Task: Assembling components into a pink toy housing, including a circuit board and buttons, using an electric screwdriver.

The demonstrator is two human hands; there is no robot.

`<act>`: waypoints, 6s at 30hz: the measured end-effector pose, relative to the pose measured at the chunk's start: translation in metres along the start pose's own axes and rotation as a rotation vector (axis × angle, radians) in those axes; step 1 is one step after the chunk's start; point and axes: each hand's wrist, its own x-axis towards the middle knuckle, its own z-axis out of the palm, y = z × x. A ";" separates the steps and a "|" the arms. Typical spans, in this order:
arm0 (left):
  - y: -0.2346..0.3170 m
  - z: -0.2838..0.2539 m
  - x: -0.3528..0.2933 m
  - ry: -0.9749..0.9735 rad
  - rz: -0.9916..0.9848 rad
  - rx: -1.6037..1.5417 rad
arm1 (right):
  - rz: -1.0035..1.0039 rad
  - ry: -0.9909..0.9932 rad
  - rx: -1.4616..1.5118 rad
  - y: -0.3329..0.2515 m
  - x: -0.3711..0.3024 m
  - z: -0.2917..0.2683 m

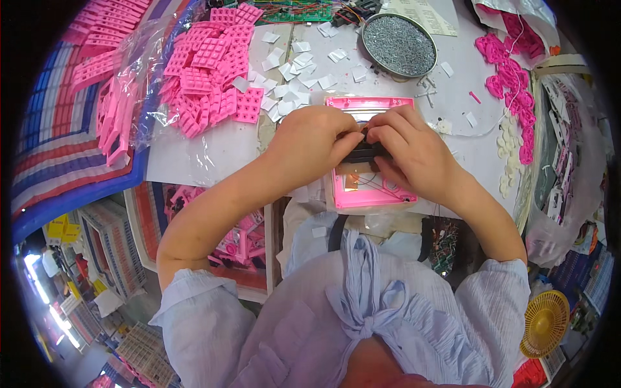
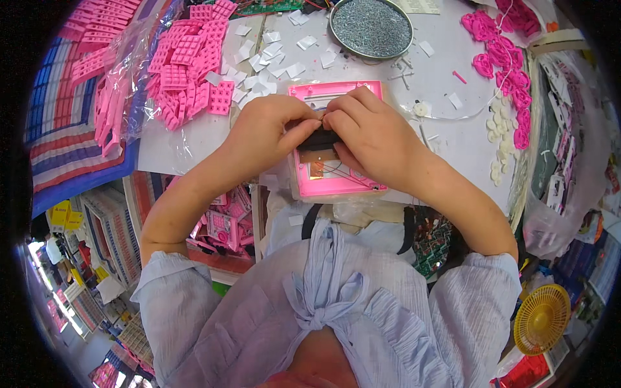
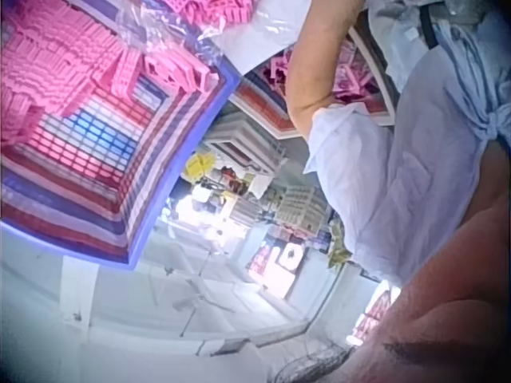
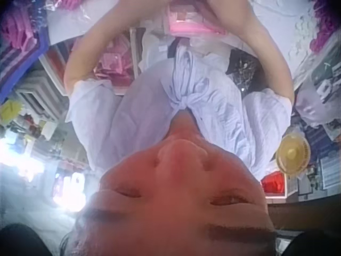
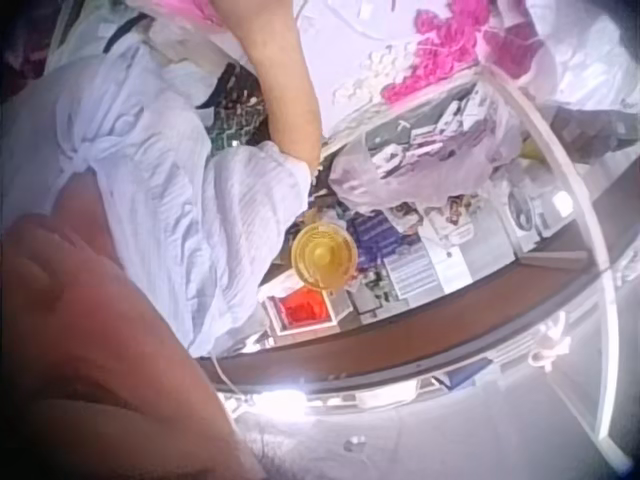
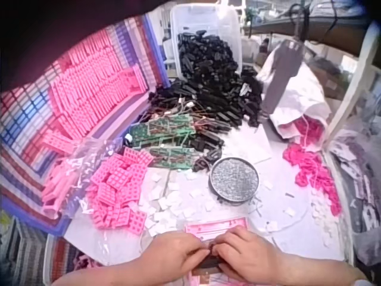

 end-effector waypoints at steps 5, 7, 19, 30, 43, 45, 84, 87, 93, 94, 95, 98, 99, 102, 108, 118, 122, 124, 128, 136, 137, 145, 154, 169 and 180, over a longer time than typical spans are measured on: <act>-0.004 -0.002 0.012 -0.040 -0.041 -0.113 | 0.006 0.038 -0.063 -0.005 -0.002 0.004; -0.005 -0.004 0.014 -0.038 0.013 -0.077 | 0.015 0.073 -0.097 -0.010 -0.002 0.007; -0.009 0.001 0.027 -0.064 0.053 -0.084 | 0.125 -0.129 -0.468 -0.041 0.001 -0.003; -0.012 -0.025 0.072 0.167 0.098 0.193 | 0.228 1.032 -0.057 0.027 -0.079 -0.077; -0.041 0.024 0.184 0.221 0.296 0.716 | 0.197 0.487 0.757 0.079 0.060 -0.121; -0.037 0.023 0.189 0.168 0.248 0.771 | 0.137 0.446 0.802 0.082 0.066 -0.118; -0.007 0.043 -0.031 0.459 0.236 0.386 | -0.087 0.605 1.002 -0.011 0.027 -0.003; -0.008 0.044 -0.029 0.483 0.272 0.354 | -0.108 0.586 0.989 -0.005 0.028 0.003; -0.012 0.045 -0.029 0.472 0.277 0.341 | -0.060 0.538 0.896 -0.008 0.030 0.007; -0.012 0.046 -0.029 0.476 0.281 0.339 | -0.059 0.524 0.853 -0.008 0.030 0.007; -0.013 0.048 -0.029 0.480 0.284 0.337 | -0.063 0.501 0.788 -0.006 0.029 0.005; -0.013 0.049 -0.029 0.498 0.316 0.335 | -0.031 0.452 0.735 -0.011 0.028 0.005; -0.013 0.048 -0.029 0.504 0.330 0.336 | -0.048 0.416 0.707 -0.010 0.028 0.004; -0.017 0.050 -0.029 0.492 0.341 0.339 | -0.094 0.341 0.612 -0.009 0.029 0.000; -0.006 0.044 -0.024 0.511 0.303 0.285 | -0.034 0.329 1.061 0.005 0.031 -0.009; -0.017 0.049 -0.027 0.459 0.076 -0.062 | 0.086 0.043 0.179 0.032 -0.006 -0.020; -0.019 0.059 -0.033 0.500 0.130 -0.047 | 0.405 -0.145 0.369 0.047 0.015 -0.026; -0.017 0.061 -0.034 0.476 0.160 0.035 | 0.547 -0.235 0.386 0.052 0.032 -0.031; -0.013 0.061 -0.034 0.446 0.176 0.179 | 0.665 -0.219 -0.165 0.045 0.048 -0.028; -0.010 0.060 -0.032 0.431 0.166 0.229 | 0.038 -0.028 0.016 0.049 0.010 -0.016; -0.007 0.058 -0.031 0.428 0.151 0.219 | 0.013 0.039 -0.072 0.047 0.008 -0.009; 0.001 0.041 -0.024 0.324 0.158 0.365 | 0.123 0.088 0.016 0.050 -0.001 0.008; -0.032 0.002 0.143 0.224 0.233 0.321 | 0.161 0.042 0.446 0.076 -0.010 0.013; -0.033 0.021 0.192 -0.071 0.196 0.783 | -0.055 0.325 1.193 0.069 0.068 -0.107; 0.007 0.004 0.112 0.332 0.501 0.473 | -0.001 0.505 1.100 0.055 0.017 -0.077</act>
